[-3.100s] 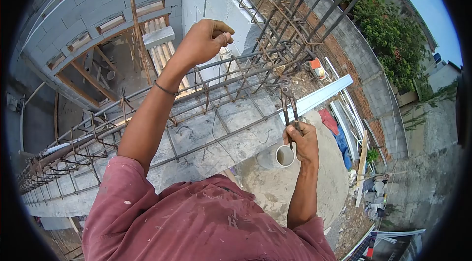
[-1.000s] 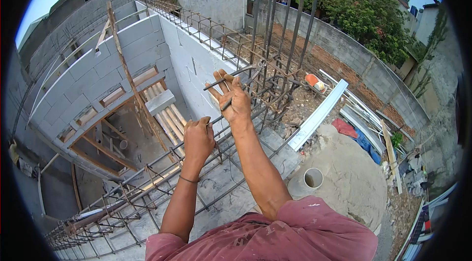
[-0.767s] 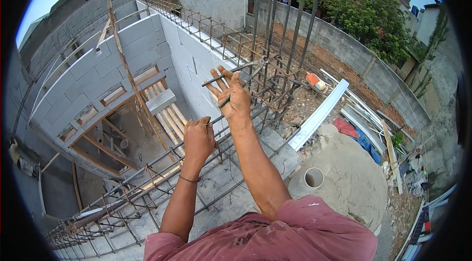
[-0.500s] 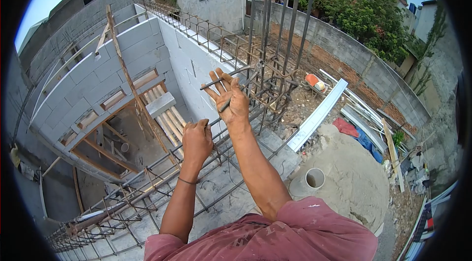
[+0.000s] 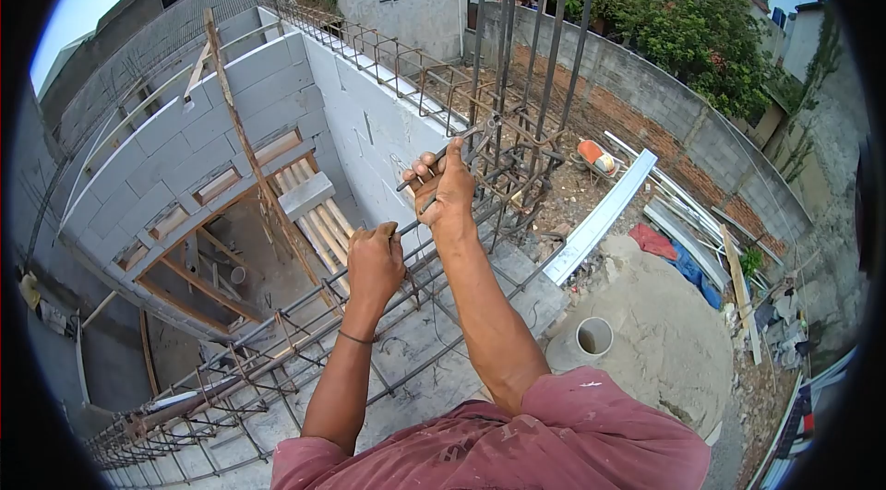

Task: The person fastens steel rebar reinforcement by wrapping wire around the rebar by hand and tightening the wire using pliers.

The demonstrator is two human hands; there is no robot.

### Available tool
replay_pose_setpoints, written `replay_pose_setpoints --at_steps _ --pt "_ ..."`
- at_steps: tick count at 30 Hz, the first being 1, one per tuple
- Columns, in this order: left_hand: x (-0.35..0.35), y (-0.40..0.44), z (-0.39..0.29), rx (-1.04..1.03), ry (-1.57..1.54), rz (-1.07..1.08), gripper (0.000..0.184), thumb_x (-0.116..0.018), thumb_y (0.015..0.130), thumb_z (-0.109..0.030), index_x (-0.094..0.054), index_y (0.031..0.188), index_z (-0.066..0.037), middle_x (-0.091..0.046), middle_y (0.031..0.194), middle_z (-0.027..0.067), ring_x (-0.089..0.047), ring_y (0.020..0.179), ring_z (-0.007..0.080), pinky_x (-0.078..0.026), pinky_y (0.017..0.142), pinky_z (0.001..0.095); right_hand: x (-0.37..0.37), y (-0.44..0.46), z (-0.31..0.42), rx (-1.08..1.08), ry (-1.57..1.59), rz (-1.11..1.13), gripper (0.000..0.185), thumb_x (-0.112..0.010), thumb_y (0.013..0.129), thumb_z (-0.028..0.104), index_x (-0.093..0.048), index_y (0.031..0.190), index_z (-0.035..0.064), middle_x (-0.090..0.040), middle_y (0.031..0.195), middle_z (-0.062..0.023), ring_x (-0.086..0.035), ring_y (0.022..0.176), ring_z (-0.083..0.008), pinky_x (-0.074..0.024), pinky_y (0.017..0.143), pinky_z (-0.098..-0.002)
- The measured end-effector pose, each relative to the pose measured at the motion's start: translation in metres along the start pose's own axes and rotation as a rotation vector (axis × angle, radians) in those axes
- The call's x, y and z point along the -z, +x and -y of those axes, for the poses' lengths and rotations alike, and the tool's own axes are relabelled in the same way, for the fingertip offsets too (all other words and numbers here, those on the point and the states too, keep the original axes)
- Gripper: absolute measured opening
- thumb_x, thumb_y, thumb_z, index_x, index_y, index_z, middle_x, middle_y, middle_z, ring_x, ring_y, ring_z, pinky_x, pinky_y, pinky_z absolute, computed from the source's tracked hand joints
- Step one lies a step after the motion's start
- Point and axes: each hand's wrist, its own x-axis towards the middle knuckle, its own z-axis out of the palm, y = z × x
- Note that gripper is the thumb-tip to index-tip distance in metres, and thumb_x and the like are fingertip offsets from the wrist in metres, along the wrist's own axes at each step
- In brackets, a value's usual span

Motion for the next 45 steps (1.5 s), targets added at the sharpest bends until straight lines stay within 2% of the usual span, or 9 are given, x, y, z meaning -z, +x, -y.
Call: replay_pose_setpoints --at_steps 5,10,17,19,20,25,28,34,45 --pt "-0.002 -0.001 0.004 -0.043 -0.004 -0.041 0.017 -0.067 0.09 -0.009 -0.074 0.103 0.0 -0.068 0.085 0.0256 -0.065 0.082 0.0425 -0.051 0.077 0.0494 0.01 -0.011 0.028 -0.096 -0.122 -0.013 0.031 -0.066 0.102 0.036 -0.046 0.095 0.0122 -0.048 0.069 -0.0017 -0.047 0.057 -0.0151 -0.0442 0.053 -0.0352" --pt "-0.005 -0.003 0.01 -0.071 0.002 -0.065 0.017 -0.067 0.091 -0.009 -0.074 0.103 0.0 -0.068 0.083 0.0245 -0.064 0.081 0.0417 -0.051 0.076 0.0492 0.043 -0.048 0.109 -0.336 -0.645 -0.046 0.023 -0.069 0.099 0.022 -0.051 0.093 0.0095 -0.046 0.062 0.0006 -0.04 0.048 -0.0113 -0.0334 0.043 -0.0304" --pt "-0.01 0.005 0.012 0.065 -0.097 0.042 0.022 -0.068 0.092 -0.011 -0.073 0.109 0.002 -0.074 0.1 0.0243 -0.072 0.094 0.0386 -0.056 0.082 0.043 0.109 -0.201 0.201 -0.456 -1.461 0.132 0.042 -0.068 0.1 0.037 -0.06 0.076 0.0029 -0.061 0.065 -0.0089 -0.06 0.054 -0.0166 -0.0476 0.044 -0.0322" --pt "-0.013 0.007 0.013 0.031 -0.078 0.038 0.024 -0.067 0.093 -0.012 -0.072 0.111 0.003 -0.074 0.107 0.0241 -0.074 0.096 0.0368 -0.057 0.083 0.0417 0.122 -0.217 0.195 -0.33 -1.239 0.06 0.042 -0.068 0.099 0.037 -0.06 0.08 0.0003 -0.068 0.071 -0.017 -0.069 0.058 -0.0259 -0.0584 0.05 -0.0383" --pt "-0.019 0.007 0.018 0.014 -0.144 0.057 0.024 -0.068 0.092 -0.013 -0.072 0.11 0.002 -0.074 0.102 0.0238 -0.071 0.095 0.0395 -0.055 0.084 0.0447 0.132 -0.213 0.191 -0.334 -1.173 0.07 0.044 -0.067 0.099 0.038 -0.063 0.085 -0.0039 -0.071 0.088 -0.0258 -0.075 0.078 -0.0344 -0.0653 0.067 -0.0447" --pt "-0.01 -0.001 0.014 -0.074 -0.045 0.079 0.028 -0.068 0.093 -0.016 -0.071 0.114 0.003 -0.074 0.109 0.0223 -0.072 0.093 0.0382 -0.056 0.084 0.043 0.101 -0.17 0.14 -0.287 -0.562 0.349 0.05 -0.062 0.101 0.037 -0.064 0.105 -0.0127 -0.062 0.125 -0.0342 -0.063 0.121 -0.0449 -0.0561 0.1 -0.0559" --pt "0.0 -0.011 0.005 -0.088 -0.058 0.036 0.029 -0.07 0.092 -0.018 -0.07 0.114 0.002 -0.071 0.108 0.0253 -0.065 0.104 0.0427 -0.05 0.092 0.0489 0.07 -0.115 0.098 -0.309 -0.18 0.498 0.055 -0.059 0.102 0.034 -0.055 0.12 -0.0173 -0.057 0.133 -0.0352 -0.055 0.131 -0.0456 -0.0482 0.111 -0.056" --pt "0.003 -0.022 0.001 -0.024 -0.035 -0.044 0.034 -0.07 0.094 -0.022 -0.067 0.117 0.002 -0.069 0.108 0.0261 -0.066 0.103 0.0417 -0.051 0.092 0.0482 0.065 -0.009 0.046 -0.117 -0.1 0.535 0.054 -0.059 0.101 0.036 -0.054 0.123 -0.0138 -0.05 0.144 -0.0327 -0.044 0.141 -0.044 -0.0367 0.12 -0.0551" --pt "-0.003 -0.021 -0.005 -0.096 0.065 -0.155 0.026 -0.07 0.094 -0.018 -0.069 0.111 0.002 -0.07 0.104 0.0204 -0.065 0.098 0.0381 -0.051 0.088 0.0459 0.075 0.017 0.03 -0.064 -0.033 0.603 0.046 -0.068 0.095 0.034 -0.06 0.118 -0.0057 -0.052 0.144 -0.0274 -0.046 0.141 -0.0415 -0.0385 0.118 -0.0591"
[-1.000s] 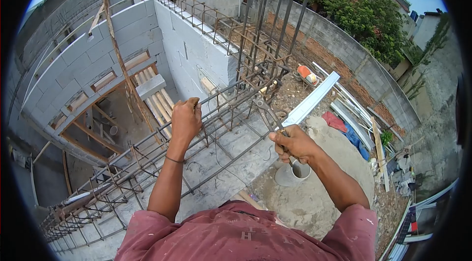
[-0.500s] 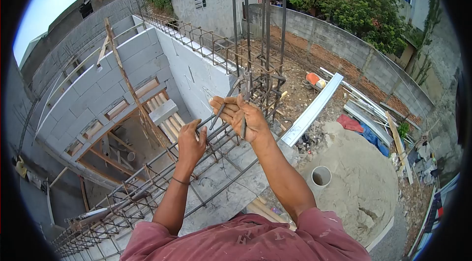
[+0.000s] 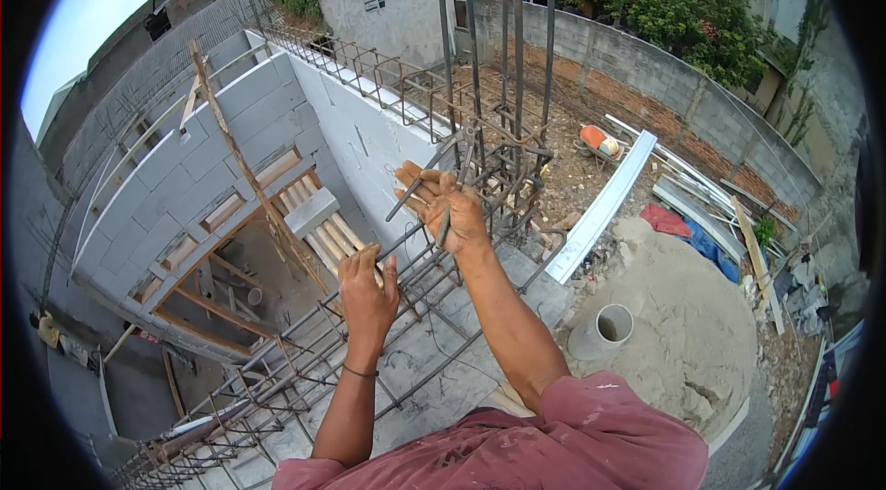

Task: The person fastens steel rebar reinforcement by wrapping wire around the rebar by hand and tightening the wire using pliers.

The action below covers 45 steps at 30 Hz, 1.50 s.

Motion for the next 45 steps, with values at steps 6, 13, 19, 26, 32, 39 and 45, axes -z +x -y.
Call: replay_pose_setpoints --at_steps 6,13,19,26,32,39,45 --pt "-0.001 -0.001 0.001 -0.033 0.008 -0.022 0.026 -0.07 0.094 -0.018 -0.069 0.109 0.002 -0.07 0.103 0.021 -0.065 0.098 0.0389 -0.051 0.088 0.0462 -0.006 0.007 -0.006 0.022 0.036 -0.021 0.039 -0.069 0.095 0.034 -0.063 0.109 -0.0017 -0.055 0.142 -0.0263 -0.048 0.139 -0.0405 -0.0395 0.116 -0.0625" --pt "-0.001 0.0 0.0 -0.047 0.025 -0.025 0.026 -0.069 0.095 -0.021 -0.069 0.108 0.003 -0.07 0.102 0.021 -0.065 0.097 0.0396 -0.051 0.088 0.0467 -0.008 0.006 -0.008 0.04 0.038 -0.042 0.034 -0.072 0.092 0.034 -0.066 0.101 0.002 -0.059 0.135 -0.0242 -0.052 0.135 -0.0386 -0.0423 0.114 -0.0632" --pt "0.0 -0.002 0.001 -0.047 0.04 -0.027 0.024 -0.07 0.094 -0.018 -0.069 0.108 0.002 -0.071 0.102 0.0203 -0.064 0.094 0.0389 -0.051 0.086 0.0469 -0.013 0.011 -0.017 0.108 0.036 -0.171 0.035 -0.069 0.094 0.042 -0.059 0.086 0.0095 -0.065 0.103 -0.0143 -0.067 0.1 -0.0297 -0.0546 0.101 -0.0546" --pt "0.006 -0.003 -0.001 0.089 -0.042 0.07 0.023 -0.07 0.093 -0.016 -0.068 0.109 0.0 -0.071 0.11 0.0178 -0.064 0.107 0.0374 -0.041 0.11 0.0541 -0.044 0.023 -0.017 0.121 0.137 -0.395 0.039 -0.067 0.098 0.046 -0.05 0.079 0.0157 -0.05 0.07 -0.0018 -0.046 0.056 -0.0142 -0.0387 0.053 -0.0316" --pt "0.002 0.0 -0.001 -0.014 -0.05 -0.02 0.018 -0.071 0.091 -0.013 -0.071 0.103 0.001 -0.072 0.101 0.018 -0.065 0.095 0.0362 -0.051 0.088 0.0452 -0.07 0.049 -0.02 0.11 0.063 -0.653 0.021 -0.066 0.1 0.02 -0.051 0.09 0.0088 -0.053 0.066 -0.0029 -0.048 0.052 -0.0156 -0.0411 0.051 -0.0341" --pt "0.008 -0.001 0.006 0.048 -0.137 -0.06 0.018 -0.071 0.091 -0.012 -0.072 0.105 0.001 -0.072 0.103 0.0185 -0.067 0.098 0.0364 -0.052 0.088 0.0446 -0.066 0.051 -0.027 0.138 0.008 -0.678 0.024 -0.068 0.1 0.023 -0.053 0.089 0.0076 -0.053 0.066 -0.0022 -0.049 0.053 -0.0153 -0.0409 0.052 -0.0327" --pt "0.004 0.001 0.006 0.118 -0.264 -0.01 0.018 -0.07 0.092 -0.013 -0.072 0.102 0.002 -0.072 0.1 0.0194 -0.063 0.095 0.0376 -0.048 0.089 0.0473 -0.062 0.035 -0.006 -0.035 -0.101 -0.614 0.024 -0.065 0.102 0.027 -0.054 0.089 0.0104 -0.046 0.064 0.0024 -0.043 0.052 -0.0123 -0.0376 0.051 -0.0307"
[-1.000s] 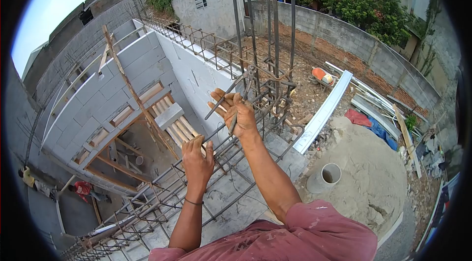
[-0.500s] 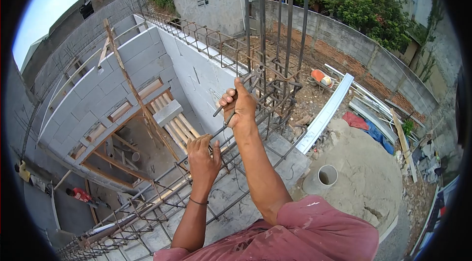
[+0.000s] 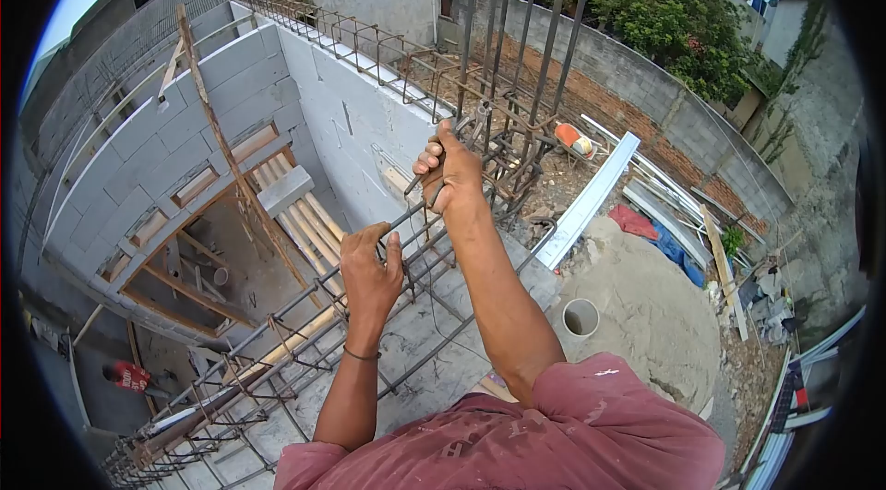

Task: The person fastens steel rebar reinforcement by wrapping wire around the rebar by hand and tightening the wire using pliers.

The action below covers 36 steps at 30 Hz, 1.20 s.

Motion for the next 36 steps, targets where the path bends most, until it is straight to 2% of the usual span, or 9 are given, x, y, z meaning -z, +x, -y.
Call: replay_pose_setpoints --at_steps 13,15,17,18,21,23,27,31,36 --pt "0.007 -0.006 0.001 -0.079 0.142 0.02 0.018 -0.07 0.092 -0.014 -0.073 0.103 0.0 -0.072 0.102 0.0195 -0.064 0.101 0.0381 -0.049 0.093 0.0464 0.045 -0.03 0.112 -0.263 -0.879 -0.107 0.013 -0.063 0.1 0.013 -0.059 0.092 0.0037 -0.051 0.066 -0.0008 -0.046 0.05 -0.0123 -0.041 0.044 -0.0323" --pt "0.01 -0.005 0.003 -0.08 0.16 0.012 0.018 -0.07 0.091 -0.014 -0.073 0.102 0.0 -0.072 0.102 0.0194 -0.064 0.101 0.0381 -0.049 0.093 0.0463 0.032 -0.035 0.127 -0.218 -1.334 -0.194 0.017 -0.064 0.1 0.014 -0.063 0.088 0.0015 -0.055 0.066 -0.0028 -0.05 0.051 -0.0141 -0.0427 0.043 -0.0348" --pt "0.01 -0.004 0.003 -0.074 0.111 -0.022 0.017 -0.071 0.091 -0.013 -0.073 0.102 0.0 -0.072 0.103 0.0191 -0.064 0.1 0.0381 -0.05 0.092 0.0462 0.025 -0.037 0.164 -0.026 -2.225 -0.061 0.025 -0.063 0.101 0.017 -0.061 0.082 0.001 -0.053 0.064 0.0003 -0.047 0.048 -0.0117 -0.0418 0.04 -0.0331" --pt "0.009 -0.004 0.004 -0.062 0.105 -0.039 0.018 -0.071 0.091 -0.013 -0.072 0.103 0.001 -0.072 0.103 0.0187 -0.064 0.102 0.0377 -0.048 0.094 0.0465 0.022 -0.035 0.161 -0.06 -2.253 -0.042 0.025 -0.063 0.101 0.017 -0.061 0.082 0.001 -0.053 0.064 0.0003 -0.047 0.048 -0.0117 -0.0418 0.04 -0.0331" --pt "0.003 0.003 -0.003 -0.041 0.15 -0.036 0.019 -0.072 0.091 -0.014 -0.071 0.104 0.0 -0.071 0.104 0.0184 -0.064 0.104 0.037 -0.045 0.099 0.0481 0.029 -0.036 0.148 -0.15 -2.032 -0.204 0.028 -0.064 0.101 0.018 -0.06 0.079 0.0021 -0.051 0.062 0.0005 -0.047 0.047 -0.0118 -0.0427 0.041 -0.0322" --pt "-0.004 0.002 -0.003 -0.022 0.159 -0.032 0.021 -0.073 0.09 -0.015 -0.071 0.104 0.0 -0.071 0.104 0.0182 -0.063 0.105 0.0364 -0.043 0.102 0.0491 0.03 -0.039 0.144 -0.21 -1.512 -0.125 0.026 -0.064 0.101 0.017 -0.061 0.082 0.0006 -0.056 0.065 -0.0032 -0.052 0.05 -0.0138 -0.0453 0.043 -0.0356" --pt "0.0 -0.001 -0.001 -0.058 0.221 0.004 0.02 -0.073 0.09 -0.016 -0.071 0.104 -0.002 -0.071 0.103 0.0181 -0.064 0.103 0.0366 -0.045 0.099 0.049 0.066 -0.037 0.104 -0.27 -0.68 0.028 0.037 -0.06 0.104 0.035 -0.058 0.093 0.0003 -0.051 0.068 -0.0026 -0.047 0.053 -0.014 -0.0407 0.05 -0.0313" --pt "-0.001 0.0 -0.003 -0.029 0.149 0.026 0.02 -0.073 0.089 -0.015 -0.071 0.105 -0.003 -0.071 0.103 0.0175 -0.065 0.102 0.0358 -0.049 0.095 0.0463 0.043 -0.017 0.047 -0.218 -0.453 0.001 0.038 -0.059 0.104 0.037 -0.057 0.092 0.0004 -0.05 0.068 -0.0038 -0.048 0.053 -0.0155 -0.0405 0.05 -0.032" --pt "-0.012 0.005 -0.008 0.067 0.09 0.081 0.02 -0.071 0.09 -0.015 -0.072 0.103 0.0 -0.071 0.103 0.0195 -0.062 0.105 0.0377 -0.042 0.103 0.0492 -0.002 0.022 0.019 -0.106 -0.351 -0.221 0.033 -0.052 0.108 0.026 -0.053 0.086 0.0019 -0.051 0.067 -0.0072 -0.047 0.047 -0.0182 -0.0435 0.045 -0.0367"
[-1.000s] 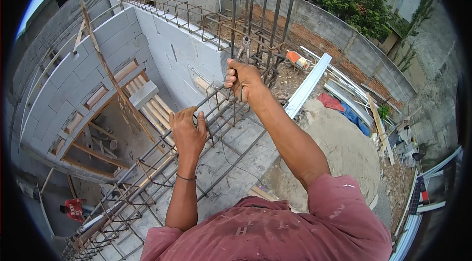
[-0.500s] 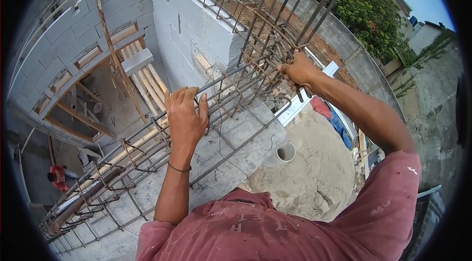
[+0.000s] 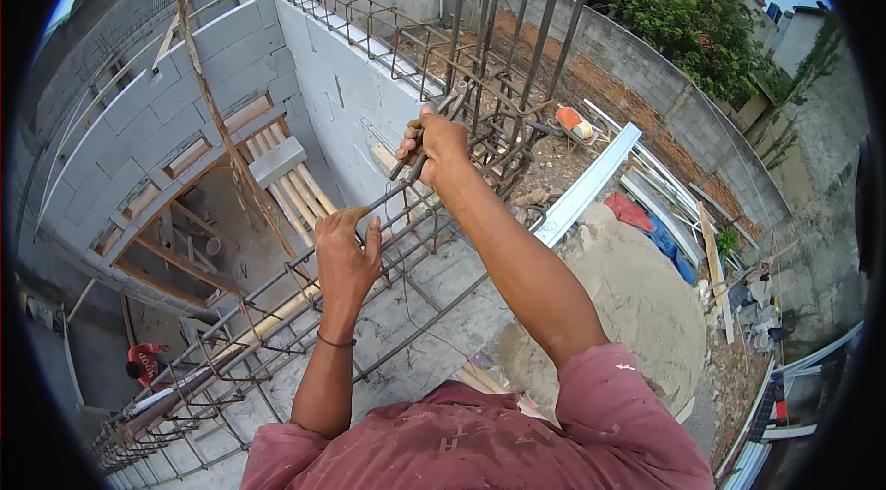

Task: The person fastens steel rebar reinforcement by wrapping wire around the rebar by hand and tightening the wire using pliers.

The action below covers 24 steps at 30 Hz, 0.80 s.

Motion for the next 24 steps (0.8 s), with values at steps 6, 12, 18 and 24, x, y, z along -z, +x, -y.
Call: replay_pose_setpoints --at_steps 6,12,18,24 --pt "0.005 -0.01 -0.001 -0.118 0.14 -0.051 0.021 -0.071 0.091 -0.016 -0.072 0.104 -0.001 -0.072 0.102 0.019 -0.064 0.104 0.0368 -0.045 0.1 0.0474 -0.019 0.02 -0.03 -0.029 0.211 0.039 0.027 -0.045 0.109 0.023 -0.054 0.101 -0.0018 -0.064 0.082 -0.0173 -0.064 0.062 -0.0243 -0.0598 0.067 -0.0511" --pt "0.004 -0.009 0.019 0.065 0.02 -0.105 0.016 -0.07 0.092 -0.014 -0.072 0.098 0.001 -0.073 0.093 0.0199 -0.068 0.092 0.036 -0.052 0.082 0.044 -0.012 -0.091 -0.041 -0.448 0.442 0.621 0.036 -0.038 0.111 0.024 -0.044 0.13 -0.0059 -0.06 0.131 -0.028 -0.062 0.124 -0.0401 -0.048 0.105 -0.065" --pt "0.019 0.015 0.001 0.095 -0.353 -0.277 0.021 -0.065 0.099 -0.016 -0.075 0.109 0.0 -0.076 0.091 0.0081 -0.07 0.087 0.0186 -0.053 0.081 0.0337 0.106 -0.173 -0.032 -0.236 0.192 0.917 0.052 -0.052 0.107 0.028 -0.047 0.141 -0.0109 -0.067 0.117 -0.027 -0.07 0.109 -0.0374 -0.0582 0.097 -0.0533" --pt "-0.019 0.127 -0.085 -0.159 -0.476 0.145 0.023 -0.07 0.096 -0.014 -0.074 0.114 -0.001 -0.077 0.095 0.0092 -0.07 0.089 0.014 -0.054 0.078 0.0298 0.246 -0.214 -0.047 -0.019 -0.01 0.579 0.058 -0.059 0.104 0.024 -0.043 0.142 -0.0151 -0.069 0.112 -0.0285 -0.073 0.101 -0.0372 -0.0607 0.09 -0.053"
